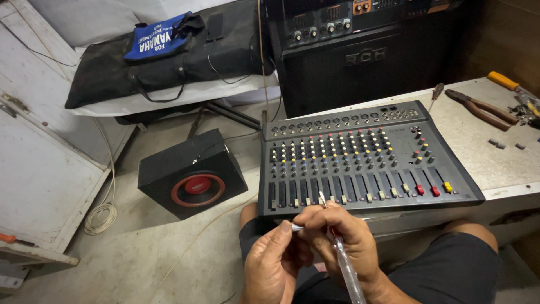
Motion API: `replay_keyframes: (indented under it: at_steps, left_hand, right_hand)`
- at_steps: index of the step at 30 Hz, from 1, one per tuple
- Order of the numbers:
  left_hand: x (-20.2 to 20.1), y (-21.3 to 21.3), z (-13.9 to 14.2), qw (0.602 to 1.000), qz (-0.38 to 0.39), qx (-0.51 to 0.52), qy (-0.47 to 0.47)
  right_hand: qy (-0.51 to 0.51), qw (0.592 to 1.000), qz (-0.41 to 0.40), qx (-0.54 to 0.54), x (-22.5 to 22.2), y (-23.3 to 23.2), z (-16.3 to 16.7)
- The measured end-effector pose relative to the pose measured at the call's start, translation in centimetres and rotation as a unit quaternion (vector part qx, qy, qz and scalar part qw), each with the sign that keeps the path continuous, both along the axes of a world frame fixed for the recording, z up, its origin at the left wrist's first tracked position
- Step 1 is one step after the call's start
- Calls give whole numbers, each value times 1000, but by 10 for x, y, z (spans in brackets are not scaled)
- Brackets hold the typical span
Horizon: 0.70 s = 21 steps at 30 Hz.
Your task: The person sits on the floor with an audio mixing console on their lap and repairs it using a screwdriver. They remove and reattach small knobs and fader caps, work on the fader slots, and reach across the console to adjust and reseat components one at a time.
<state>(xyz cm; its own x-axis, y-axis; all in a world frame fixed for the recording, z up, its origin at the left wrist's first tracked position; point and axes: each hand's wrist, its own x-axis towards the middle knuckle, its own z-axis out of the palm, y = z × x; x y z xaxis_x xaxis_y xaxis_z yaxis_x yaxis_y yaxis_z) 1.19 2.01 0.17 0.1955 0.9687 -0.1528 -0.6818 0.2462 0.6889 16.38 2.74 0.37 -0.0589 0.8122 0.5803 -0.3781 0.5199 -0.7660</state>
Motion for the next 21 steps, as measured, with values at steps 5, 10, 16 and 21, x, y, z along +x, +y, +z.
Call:
replay_keyframes:
  at_steps: [5, 10, 16, 21]
  left_hand:
    - [0, -1, 3, 999, -28, -13, -24]
    - [0, 0, 3, 998, -46, 2, -46]
    - [2, 3, 2, 999, 12, 42, -2]
    - [6, 4, 2, 974, 152, 128, 108]
  right_hand:
    - [5, 1000, 0, 19, 2, 1, -3]
    - [9, 999, -33, -12, -1, 1, -5]
    - [-25, 997, -69, 18, 1, 2, -2]
    - [46, 992, 5, -119, 1, 2, 2]
